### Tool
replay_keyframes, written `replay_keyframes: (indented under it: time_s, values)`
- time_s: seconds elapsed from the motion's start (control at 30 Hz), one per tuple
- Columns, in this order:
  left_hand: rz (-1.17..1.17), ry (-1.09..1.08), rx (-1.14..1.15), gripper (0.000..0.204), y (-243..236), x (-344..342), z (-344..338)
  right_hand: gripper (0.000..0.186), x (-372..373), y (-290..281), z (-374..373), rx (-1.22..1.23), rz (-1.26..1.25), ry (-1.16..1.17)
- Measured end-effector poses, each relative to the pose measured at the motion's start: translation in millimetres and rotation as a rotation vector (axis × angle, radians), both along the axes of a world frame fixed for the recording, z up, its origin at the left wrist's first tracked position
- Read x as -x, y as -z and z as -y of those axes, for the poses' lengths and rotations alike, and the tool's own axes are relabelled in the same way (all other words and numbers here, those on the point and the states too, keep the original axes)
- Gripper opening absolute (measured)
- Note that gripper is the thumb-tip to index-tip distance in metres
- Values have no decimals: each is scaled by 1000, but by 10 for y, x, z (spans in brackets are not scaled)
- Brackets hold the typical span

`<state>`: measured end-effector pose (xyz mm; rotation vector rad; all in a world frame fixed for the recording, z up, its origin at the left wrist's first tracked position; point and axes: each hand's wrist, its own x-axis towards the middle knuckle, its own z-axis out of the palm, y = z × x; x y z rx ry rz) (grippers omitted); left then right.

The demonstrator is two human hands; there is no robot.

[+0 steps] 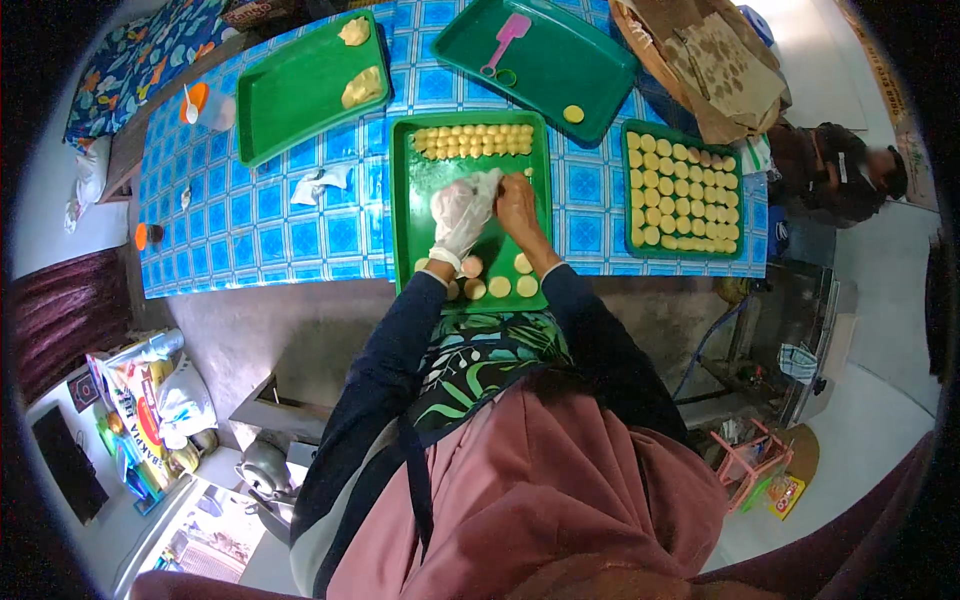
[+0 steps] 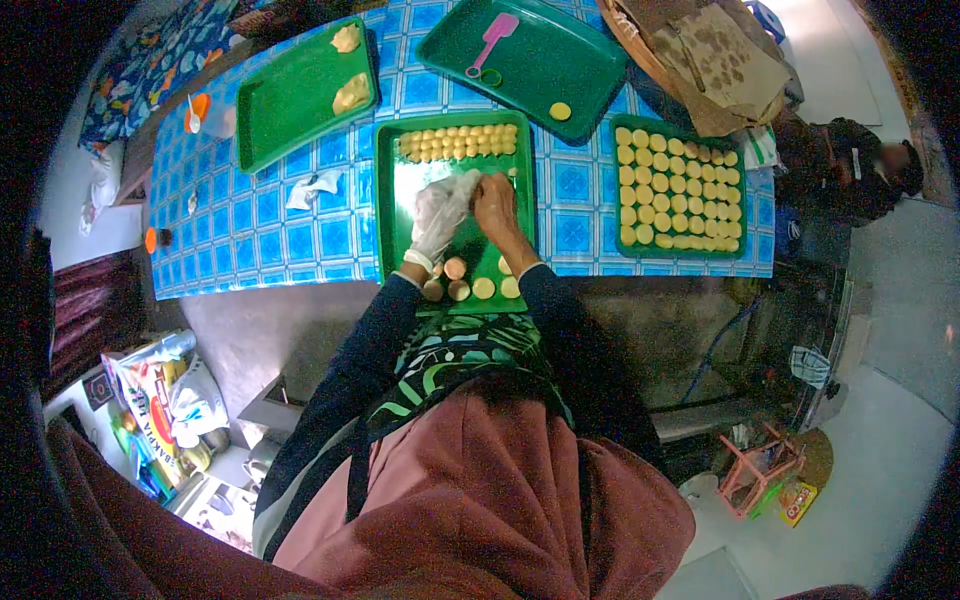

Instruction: The person rolls pieces of dough into small balls by hand, arranges them in rows on a green tray, and then retrieves a plastic glove from a box to put on their hand.

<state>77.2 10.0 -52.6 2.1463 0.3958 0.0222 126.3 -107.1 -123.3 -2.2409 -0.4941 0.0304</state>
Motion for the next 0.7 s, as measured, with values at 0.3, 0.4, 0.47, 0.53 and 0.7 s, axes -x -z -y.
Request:
replay_keyframes:
  time_s: [0.3,0.4,0.47,0.53,0.7]
  values:
    - [57,57,-620,15,546,301,-195,25,-43,-24,9,-25,-19,-26]
    - [175,-46,-404,12,507,243,112,22,-90,85,110,-172,-336,102]
    - [160,-135,-247,13,557,196,144,22,-113,104,138,-195,-301,83]
    - [127,-245,-103,14,561,221,88,24,-71,-115,74,-352,-681,176]
    - [150,-200,734,10,251,155,59,23,-119,-423,182,-609,-881,159]
